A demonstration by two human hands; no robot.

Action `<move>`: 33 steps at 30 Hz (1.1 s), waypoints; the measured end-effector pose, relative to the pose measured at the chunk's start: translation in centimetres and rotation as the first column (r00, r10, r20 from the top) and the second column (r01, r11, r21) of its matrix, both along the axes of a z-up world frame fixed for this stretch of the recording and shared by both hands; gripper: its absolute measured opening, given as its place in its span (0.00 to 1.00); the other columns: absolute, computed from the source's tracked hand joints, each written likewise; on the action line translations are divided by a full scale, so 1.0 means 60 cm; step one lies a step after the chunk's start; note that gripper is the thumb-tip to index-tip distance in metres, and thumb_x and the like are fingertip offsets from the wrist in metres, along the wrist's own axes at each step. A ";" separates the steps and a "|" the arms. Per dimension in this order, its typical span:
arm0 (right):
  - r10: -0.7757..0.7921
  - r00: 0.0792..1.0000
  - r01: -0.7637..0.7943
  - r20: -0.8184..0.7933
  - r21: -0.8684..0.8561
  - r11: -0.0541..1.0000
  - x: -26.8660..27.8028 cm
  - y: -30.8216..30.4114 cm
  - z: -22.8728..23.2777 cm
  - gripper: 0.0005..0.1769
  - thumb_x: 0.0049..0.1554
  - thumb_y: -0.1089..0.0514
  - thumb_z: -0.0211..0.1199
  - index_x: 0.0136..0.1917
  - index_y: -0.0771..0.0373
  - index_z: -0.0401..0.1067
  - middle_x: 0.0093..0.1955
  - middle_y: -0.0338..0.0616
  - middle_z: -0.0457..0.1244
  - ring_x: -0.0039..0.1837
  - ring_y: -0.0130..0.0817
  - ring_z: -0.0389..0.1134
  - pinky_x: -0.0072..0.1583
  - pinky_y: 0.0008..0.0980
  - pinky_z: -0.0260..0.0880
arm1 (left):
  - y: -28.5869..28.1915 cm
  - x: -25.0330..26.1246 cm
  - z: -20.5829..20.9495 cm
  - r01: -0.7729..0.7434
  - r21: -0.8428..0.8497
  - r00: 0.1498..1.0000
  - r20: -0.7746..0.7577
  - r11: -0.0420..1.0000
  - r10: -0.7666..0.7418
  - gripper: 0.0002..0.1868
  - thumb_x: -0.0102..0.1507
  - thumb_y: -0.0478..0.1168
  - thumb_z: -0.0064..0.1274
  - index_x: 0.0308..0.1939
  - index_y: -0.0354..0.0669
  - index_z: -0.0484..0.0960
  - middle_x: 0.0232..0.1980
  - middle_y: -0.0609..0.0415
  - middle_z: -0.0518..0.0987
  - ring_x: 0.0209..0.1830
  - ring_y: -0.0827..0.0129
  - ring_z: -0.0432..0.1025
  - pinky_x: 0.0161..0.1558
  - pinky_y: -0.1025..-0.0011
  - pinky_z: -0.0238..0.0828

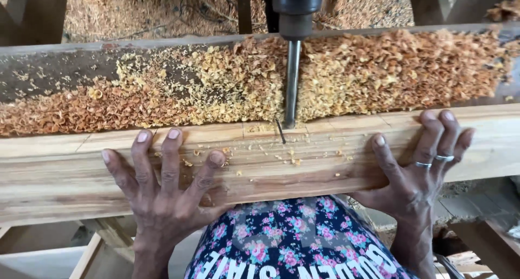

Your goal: Using a drill press to carve a slot into a wooden plank

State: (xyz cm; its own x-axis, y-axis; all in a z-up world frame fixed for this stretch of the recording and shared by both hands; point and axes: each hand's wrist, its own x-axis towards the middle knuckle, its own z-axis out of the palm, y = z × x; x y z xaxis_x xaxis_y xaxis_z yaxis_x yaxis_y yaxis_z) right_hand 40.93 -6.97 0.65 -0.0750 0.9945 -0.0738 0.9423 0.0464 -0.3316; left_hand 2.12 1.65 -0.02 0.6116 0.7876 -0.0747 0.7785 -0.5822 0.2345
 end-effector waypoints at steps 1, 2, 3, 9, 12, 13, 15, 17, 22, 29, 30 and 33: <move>-0.012 1.000 0.012 -0.002 -0.004 1.000 -0.002 -0.008 -0.001 0.46 0.61 0.17 0.55 0.76 0.52 0.68 0.79 0.84 0.51 0.82 0.90 0.47 0.79 0.90 0.32 | -0.009 -0.008 -0.005 0.008 -0.008 1.000 -0.014 1.000 -0.008 0.48 0.73 0.88 0.46 0.84 0.68 0.59 0.85 0.39 0.56 0.83 0.25 0.54 0.76 0.13 0.33; -0.020 1.000 0.020 -0.009 -0.009 1.000 -0.004 -0.014 -0.005 0.46 0.59 0.18 0.62 0.75 0.50 0.70 0.81 0.81 0.49 0.84 0.86 0.45 0.81 0.88 0.31 | -0.018 -0.016 -0.010 0.012 -0.018 0.999 -0.035 1.000 -0.013 0.54 0.72 0.94 0.42 0.88 0.70 0.52 0.89 0.43 0.47 0.87 0.29 0.47 0.78 0.15 0.29; -0.018 1.000 0.018 -0.007 -0.004 1.000 -0.005 -0.018 -0.006 0.46 0.59 0.18 0.62 0.75 0.50 0.70 0.81 0.81 0.49 0.84 0.86 0.45 0.81 0.88 0.31 | -0.017 -0.012 -0.008 0.010 -0.013 0.999 -0.032 1.000 -0.011 0.54 0.72 0.94 0.42 0.88 0.70 0.52 0.89 0.43 0.47 0.87 0.29 0.47 0.78 0.15 0.29; -0.002 1.000 0.002 0.023 -0.019 1.000 -0.010 -0.022 -0.006 0.32 0.60 0.36 0.62 0.72 0.52 0.70 0.77 0.82 0.53 0.81 0.88 0.50 0.79 0.87 0.34 | -0.017 -0.006 0.011 -0.005 -0.024 1.000 0.002 1.000 0.005 0.38 0.71 0.81 0.45 0.74 0.68 0.76 0.74 0.36 0.74 0.69 0.16 0.70 0.70 0.12 0.40; 0.011 1.000 -0.011 0.027 -0.025 1.000 -0.011 -0.008 -0.005 0.31 0.58 0.41 0.62 0.72 0.52 0.70 0.77 0.81 0.54 0.80 0.88 0.50 0.79 0.88 0.36 | -0.011 -0.008 0.008 -0.008 -0.014 1.000 -0.015 1.000 0.007 0.38 0.72 0.81 0.47 0.78 0.70 0.70 0.77 0.37 0.71 0.71 0.16 0.68 0.70 0.10 0.41; 0.016 1.000 -0.016 0.022 -0.015 1.000 -0.013 0.001 -0.002 0.29 0.61 0.39 0.59 0.69 0.54 0.70 0.74 0.85 0.55 0.78 0.92 0.52 0.78 0.88 0.36 | -0.007 -0.009 0.006 -0.005 -0.014 1.000 -0.006 1.000 0.004 0.42 0.72 0.85 0.44 0.80 0.70 0.67 0.78 0.36 0.70 0.73 0.16 0.68 0.71 0.10 0.39; 0.021 1.000 -0.021 0.014 0.007 1.000 -0.017 0.013 0.000 0.28 0.64 0.36 0.56 0.67 0.56 0.70 0.72 0.88 0.56 0.76 0.96 0.53 0.77 0.89 0.35 | 0.002 -0.011 0.007 -0.001 -0.003 1.000 0.000 1.000 0.001 0.46 0.72 0.89 0.42 0.81 0.69 0.64 0.79 0.36 0.69 0.74 0.15 0.67 0.71 0.09 0.36; 0.028 0.999 -0.028 0.018 0.017 0.999 -0.015 0.023 -0.001 0.44 0.60 0.20 0.57 0.72 0.54 0.69 0.75 0.86 0.55 0.77 0.95 0.54 0.77 0.92 0.37 | 0.018 -0.011 0.007 0.010 -0.015 1.000 -0.003 1.000 -0.010 0.51 0.69 0.93 0.39 0.82 0.70 0.63 0.80 0.36 0.67 0.75 0.15 0.67 0.72 0.11 0.35; 0.019 0.999 -0.018 0.050 -0.026 1.000 -0.002 0.013 -0.010 0.46 0.56 0.20 0.57 0.74 0.52 0.70 0.78 0.86 0.53 0.82 0.90 0.48 0.79 0.88 0.33 | 0.022 -0.016 0.004 0.020 -0.020 1.000 -0.010 1.000 -0.020 0.53 0.68 0.94 0.40 0.82 0.68 0.65 0.82 0.36 0.64 0.79 0.18 0.59 0.72 0.10 0.34; 0.015 1.000 -0.015 0.010 -0.033 0.999 -0.005 -0.021 -0.008 0.54 0.57 0.09 0.48 0.78 0.47 0.67 0.85 0.78 0.45 0.86 0.82 0.42 0.80 0.89 0.31 | -0.014 -0.031 -0.001 0.022 0.000 1.000 -0.016 1.000 -0.022 0.58 0.69 0.96 0.44 0.88 0.67 0.53 0.89 0.39 0.46 0.86 0.23 0.47 0.77 0.11 0.32; 0.014 1.000 -0.013 0.015 -0.031 0.999 -0.007 -0.027 -0.007 0.54 0.57 0.09 0.48 0.78 0.47 0.67 0.85 0.78 0.45 0.86 0.82 0.42 0.80 0.89 0.31 | -0.017 -0.031 0.002 0.023 0.002 1.000 -0.010 1.000 -0.023 0.58 0.69 0.96 0.44 0.88 0.67 0.53 0.89 0.39 0.46 0.86 0.23 0.47 0.77 0.11 0.32; 0.018 0.998 -0.013 0.056 -0.074 0.997 -0.015 -0.040 -0.002 0.50 0.50 0.19 0.69 0.76 0.48 0.69 0.78 0.82 0.50 0.83 0.86 0.46 0.78 0.89 0.33 | -0.029 -0.032 0.008 0.017 -0.026 1.000 -0.006 1.000 -0.017 0.55 0.68 0.93 0.48 0.85 0.67 0.58 0.85 0.36 0.57 0.79 0.17 0.61 0.74 0.11 0.34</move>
State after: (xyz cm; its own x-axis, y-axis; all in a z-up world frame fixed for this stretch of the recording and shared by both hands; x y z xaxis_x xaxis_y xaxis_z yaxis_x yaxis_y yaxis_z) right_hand 40.05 -9.37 0.51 -0.0839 0.9850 -0.1509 0.9591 0.0387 -0.2804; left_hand 0.18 -0.09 0.43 0.6244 0.7749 -0.0984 0.7699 -0.5893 0.2451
